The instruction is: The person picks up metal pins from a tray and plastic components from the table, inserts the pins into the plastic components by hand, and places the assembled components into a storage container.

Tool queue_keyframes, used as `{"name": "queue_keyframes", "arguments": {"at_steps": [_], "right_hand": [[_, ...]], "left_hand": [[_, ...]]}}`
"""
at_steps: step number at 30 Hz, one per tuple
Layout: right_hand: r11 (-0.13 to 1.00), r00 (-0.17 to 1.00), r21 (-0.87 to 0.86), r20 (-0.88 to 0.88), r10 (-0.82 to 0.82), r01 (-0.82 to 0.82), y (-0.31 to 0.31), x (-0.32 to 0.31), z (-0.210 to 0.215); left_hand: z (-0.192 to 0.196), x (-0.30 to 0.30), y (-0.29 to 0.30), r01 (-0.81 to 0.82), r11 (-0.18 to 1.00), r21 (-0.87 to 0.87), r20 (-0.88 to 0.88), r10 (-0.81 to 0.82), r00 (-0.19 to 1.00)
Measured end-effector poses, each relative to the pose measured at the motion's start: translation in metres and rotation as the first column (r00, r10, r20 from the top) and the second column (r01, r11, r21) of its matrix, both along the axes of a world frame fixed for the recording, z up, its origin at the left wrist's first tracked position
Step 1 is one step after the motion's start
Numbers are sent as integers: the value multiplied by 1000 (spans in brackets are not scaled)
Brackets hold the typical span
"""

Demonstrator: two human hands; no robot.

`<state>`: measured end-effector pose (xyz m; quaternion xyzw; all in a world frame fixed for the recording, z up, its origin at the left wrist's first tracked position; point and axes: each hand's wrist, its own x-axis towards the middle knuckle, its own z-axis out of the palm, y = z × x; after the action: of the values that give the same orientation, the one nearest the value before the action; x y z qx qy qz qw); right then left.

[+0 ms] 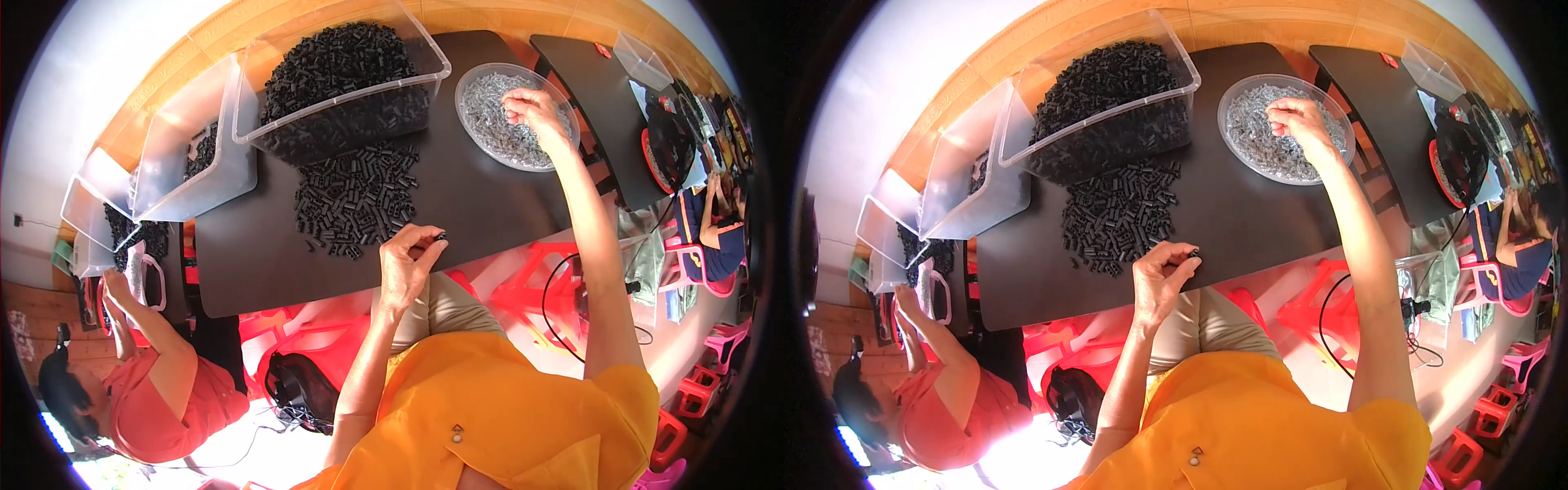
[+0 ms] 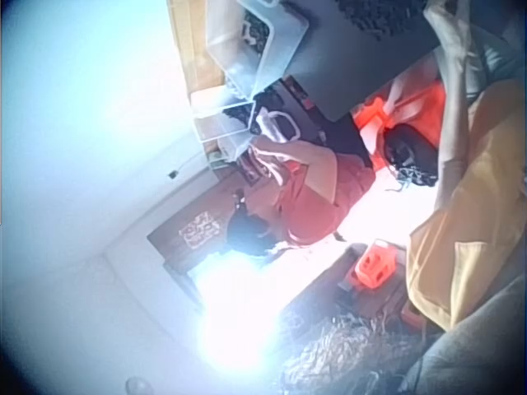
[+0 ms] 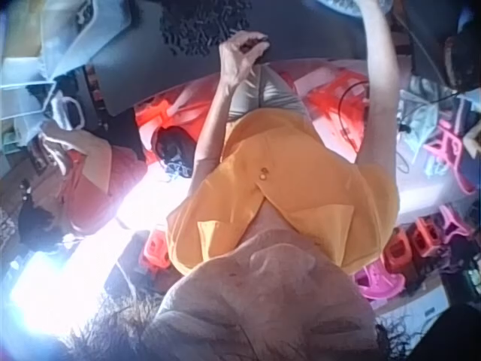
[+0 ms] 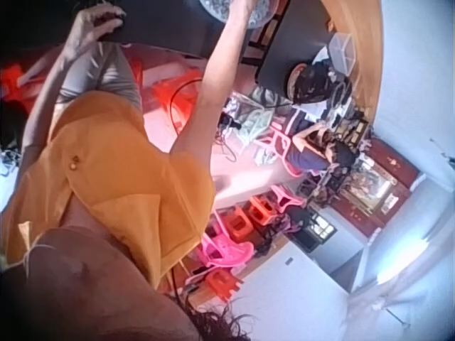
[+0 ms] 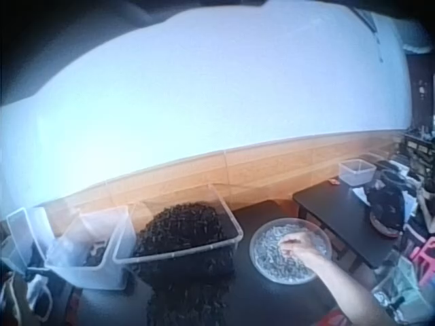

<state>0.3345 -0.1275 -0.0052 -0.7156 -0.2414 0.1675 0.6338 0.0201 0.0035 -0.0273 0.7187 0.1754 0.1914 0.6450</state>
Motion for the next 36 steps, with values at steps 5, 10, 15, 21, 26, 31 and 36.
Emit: {"name": "queue_keyframes", "arguments": {"at_steps": [5, 10, 15, 21, 26, 31, 36], "right_hand": [[981, 973, 153, -177, 149, -123, -8, -9, 13], [966, 941, 219, -275, 198, -140, -6, -28, 19], [961, 925, 262, -336, 179, -91, -12, -33, 15], [943, 885, 332, -435, 163, -11, -15, -26, 8], [935, 900, 354, -400, 173, -22, -20, -24, 7], [968, 964, 250, -249, 94, -30, -19, -38, 14], [979, 980, 204, -195, 26, 14, -20, -45, 15]], "left_hand": [[31, 40, -2, 18, 994, -105, 47, -14, 999], [46, 133, 0, 11, 942, -337, 106, 26, 994], [41, 186, -12, 47, 884, -465, 147, 24, 989], [31, 205, -19, 64, 830, -555, 174, 40, 984], [24, 198, -11, 126, 852, -509, 221, -12, 975], [26, 180, -9, 127, 874, -468, 151, -62, 987], [27, 180, -9, 92, 852, -516, 172, -3, 985]]}}
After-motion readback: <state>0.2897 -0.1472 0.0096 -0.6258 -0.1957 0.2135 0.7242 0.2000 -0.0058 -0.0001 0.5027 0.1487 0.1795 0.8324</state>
